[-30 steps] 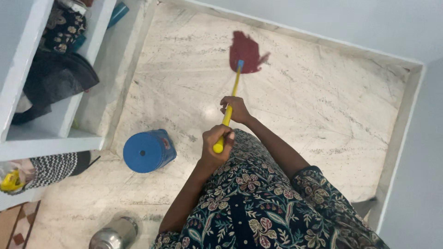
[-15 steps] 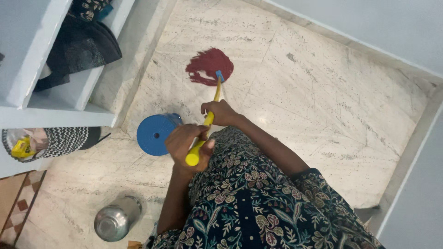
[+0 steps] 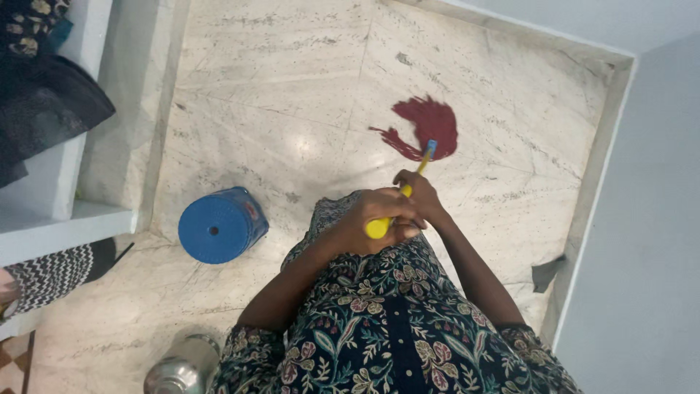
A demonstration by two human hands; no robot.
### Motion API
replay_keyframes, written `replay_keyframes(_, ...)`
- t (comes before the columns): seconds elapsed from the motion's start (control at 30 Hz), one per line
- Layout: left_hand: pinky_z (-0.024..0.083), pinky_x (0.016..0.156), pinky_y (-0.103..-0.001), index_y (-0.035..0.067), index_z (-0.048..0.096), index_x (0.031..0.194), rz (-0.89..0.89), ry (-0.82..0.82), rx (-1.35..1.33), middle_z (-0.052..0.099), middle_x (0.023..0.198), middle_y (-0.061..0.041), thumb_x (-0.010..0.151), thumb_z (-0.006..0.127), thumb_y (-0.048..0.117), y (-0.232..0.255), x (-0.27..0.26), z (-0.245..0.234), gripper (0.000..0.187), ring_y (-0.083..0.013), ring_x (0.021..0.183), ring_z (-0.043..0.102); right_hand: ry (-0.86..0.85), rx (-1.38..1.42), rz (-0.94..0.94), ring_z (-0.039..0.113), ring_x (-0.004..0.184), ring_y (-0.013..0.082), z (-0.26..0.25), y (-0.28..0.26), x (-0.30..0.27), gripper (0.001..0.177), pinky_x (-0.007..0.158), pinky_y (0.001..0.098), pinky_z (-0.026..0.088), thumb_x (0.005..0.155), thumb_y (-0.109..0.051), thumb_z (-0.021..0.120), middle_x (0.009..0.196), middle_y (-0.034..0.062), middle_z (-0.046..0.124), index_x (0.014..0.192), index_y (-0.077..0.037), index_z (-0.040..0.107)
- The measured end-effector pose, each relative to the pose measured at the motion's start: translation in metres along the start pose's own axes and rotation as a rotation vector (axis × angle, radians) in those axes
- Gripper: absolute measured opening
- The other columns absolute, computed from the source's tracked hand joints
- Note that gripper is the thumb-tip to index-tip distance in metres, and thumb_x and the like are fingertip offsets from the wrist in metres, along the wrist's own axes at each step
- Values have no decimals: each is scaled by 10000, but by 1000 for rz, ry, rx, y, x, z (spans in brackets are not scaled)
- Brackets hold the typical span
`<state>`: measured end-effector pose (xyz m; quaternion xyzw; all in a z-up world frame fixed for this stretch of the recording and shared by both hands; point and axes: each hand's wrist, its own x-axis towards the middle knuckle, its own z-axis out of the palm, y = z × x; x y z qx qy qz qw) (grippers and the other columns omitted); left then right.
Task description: The person cleans a spill on a marble floor using a mop, frequently dipping the mop head into a blue bucket and wringing it out.
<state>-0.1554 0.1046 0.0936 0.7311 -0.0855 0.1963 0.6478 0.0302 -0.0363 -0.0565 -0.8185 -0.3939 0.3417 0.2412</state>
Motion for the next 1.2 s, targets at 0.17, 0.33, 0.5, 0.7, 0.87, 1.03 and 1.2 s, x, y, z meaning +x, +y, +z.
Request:
replay_keyframes(0.17, 544, 717, -296, 70, 757, 1067, -211, -267, -135, 720, 861, -63, 887, 766, 73, -93, 22, 58, 180, -131, 745, 660, 346, -5, 55, 692, 877, 317, 8, 138, -9, 298, 758, 421, 536, 810, -213, 773, 926, 146, 697, 1034, -57, 655)
replay_keyframes(0.33, 547, 707, -287, 72, 751, 1072, -103, -428, -131, 699, 856, -56, 870, 707, 25, -155, 18, 80, 212, -120, 747, 645, 588, -190, -89, 651, 851, 347, 22, 185, -9, 190, 756, 440, 516, 780, -26, 713, 874, 168, 683, 969, -42, 702)
replay_keyframes(0.5, 542, 691, -283, 74, 771, 1072, -211, -272, -106, 710, 902, -53, 859, 713, 50, -130, 15, 49, 222, -137, 760, 633, 501, 133, -120, 712, 705, 308, 32, 155, 13, 295, 638, 399, 548, 651, -128, 778, 781, 157, 715, 902, -2, 686)
replay_keyframes(0.7, 479, 587, -264, 87, 780, 1076, -407, 68, 50, 716, 769, -36, 965, 677, 161, -43, -16, -18, 168, -130, 621, 591, 102, 137, -162, 734, 773, 253, 53, 62, 55, 239, 673, 384, 544, 799, -224, 774, 844, 132, 753, 959, -49, 739)
replay_keyframes(0.87, 492, 614, -252, 18, 742, 1103, -145, 316, 127, 728, 833, -48, 953, 692, 136, 46, -64, -64, 197, -107, 673, 634, -239, 98, -395, 683, 1039, 302, 76, -59, 80, 453, 880, 403, 540, 812, -289, 788, 1123, 162, 703, 1188, -68, 668)
replay_keyframes(1.03, 497, 630, -231, -18, 712, 1070, -299, 683, 214, 691, 906, -59, 963, 664, 130, 111, -114, -52, 189, -94, 695, 631, -378, -136, -618, 442, 1316, 403, 71, -178, 51, 784, 1041, 503, 408, 755, -321, 867, 1390, 211, 490, 1410, -96, 501)
replay_keyframes(1.2, 527, 697, -300, -16, 723, 1098, -346, 1103, 390, 690, 900, -92, 977, 702, 325, 119, -145, -45, 362, -129, 749, 677, -333, 3, -1158, 498, 1379, 362, 77, -238, 11, 717, 1113, 520, 417, 857, -357, 811, 1466, 172, 519, 1464, -123, 508)
